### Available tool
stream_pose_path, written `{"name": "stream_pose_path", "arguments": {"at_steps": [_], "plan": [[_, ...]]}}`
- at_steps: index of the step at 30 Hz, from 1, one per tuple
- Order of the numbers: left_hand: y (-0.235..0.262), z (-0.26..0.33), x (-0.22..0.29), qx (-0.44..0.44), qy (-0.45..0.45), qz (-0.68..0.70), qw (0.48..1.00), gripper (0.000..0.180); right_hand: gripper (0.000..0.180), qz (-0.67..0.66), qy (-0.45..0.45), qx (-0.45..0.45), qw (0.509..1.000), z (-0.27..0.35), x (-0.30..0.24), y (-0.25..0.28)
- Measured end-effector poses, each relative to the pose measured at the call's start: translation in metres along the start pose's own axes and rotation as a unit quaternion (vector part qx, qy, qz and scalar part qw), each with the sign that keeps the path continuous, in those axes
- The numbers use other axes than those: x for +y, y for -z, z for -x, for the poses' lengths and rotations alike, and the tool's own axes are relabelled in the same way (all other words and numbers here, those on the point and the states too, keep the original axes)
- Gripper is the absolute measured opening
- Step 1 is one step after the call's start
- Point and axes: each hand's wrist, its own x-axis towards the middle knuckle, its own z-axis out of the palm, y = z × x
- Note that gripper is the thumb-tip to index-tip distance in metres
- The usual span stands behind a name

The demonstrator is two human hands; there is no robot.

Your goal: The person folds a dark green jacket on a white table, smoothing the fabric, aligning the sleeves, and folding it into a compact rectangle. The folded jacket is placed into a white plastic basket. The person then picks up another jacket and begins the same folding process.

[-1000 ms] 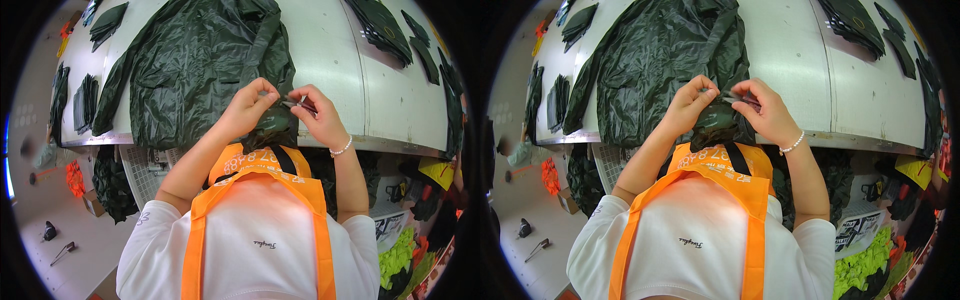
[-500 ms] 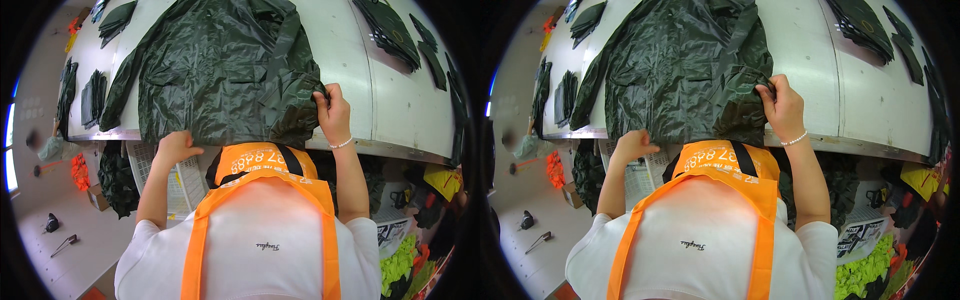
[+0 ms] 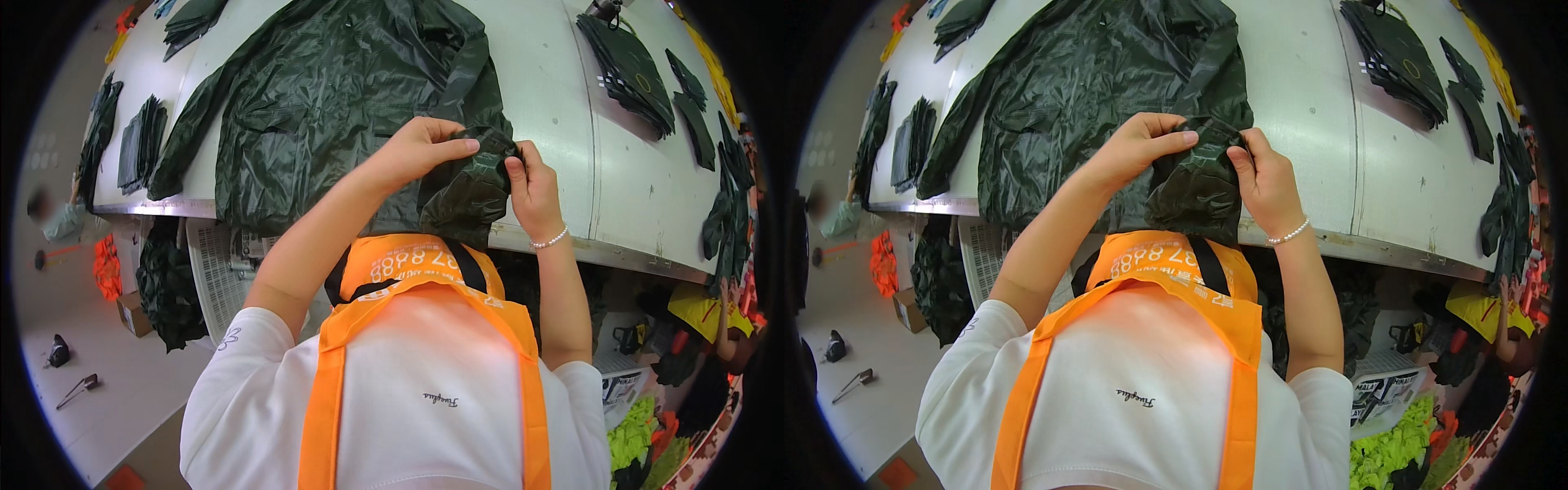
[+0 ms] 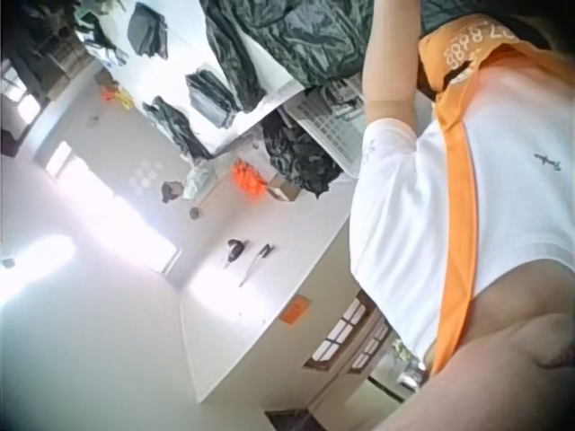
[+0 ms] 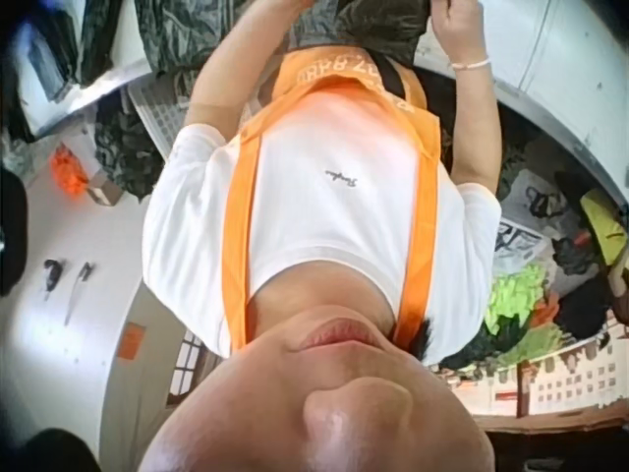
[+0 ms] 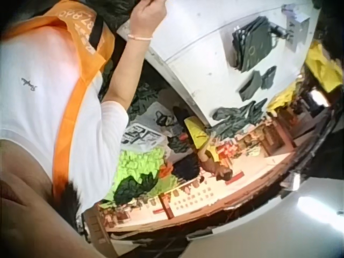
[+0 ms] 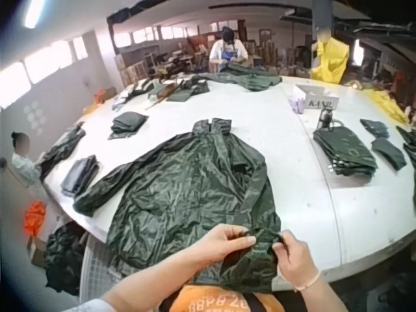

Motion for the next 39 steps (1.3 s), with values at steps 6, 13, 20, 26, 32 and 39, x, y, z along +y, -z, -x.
{"name": "stream_pose_path", "arguments": {"at_steps": [6,13,20,26,32,39], "plan": [[-0.017,-0.008,-0.002,0.148,0.005,-0.106,0.983,0.024,0.021,0.005,0.064,0.106,0.992,-0.008,-0.026,0.007],[-0.022,-0.011,-0.007,0.164,0.000,-0.136,0.977,0.023,0.015,0.016,0.076,0.073,0.994,-0.010,-0.020,-0.004],[-0.021,-0.014,-0.012,0.177,-0.022,-0.192,0.965,0.021,0.015,-0.031,-0.029,-0.036,0.998,-0.006,-0.026,-0.002],[-0.024,-0.013,-0.013,0.174,0.002,-0.077,0.982,0.021,0.015,0.006,-0.105,0.112,0.988,-0.014,-0.006,0.001],[-0.022,-0.014,-0.011,0.176,0.006,-0.026,0.984,0.021,0.021,0.029,-0.059,0.023,0.998,0.012,-0.030,0.002],[-0.028,-0.013,-0.013,0.166,-0.011,-0.104,0.981,0.020,0.016,0.030,-0.034,0.034,0.998,0.010,-0.030,-0.001]]}}
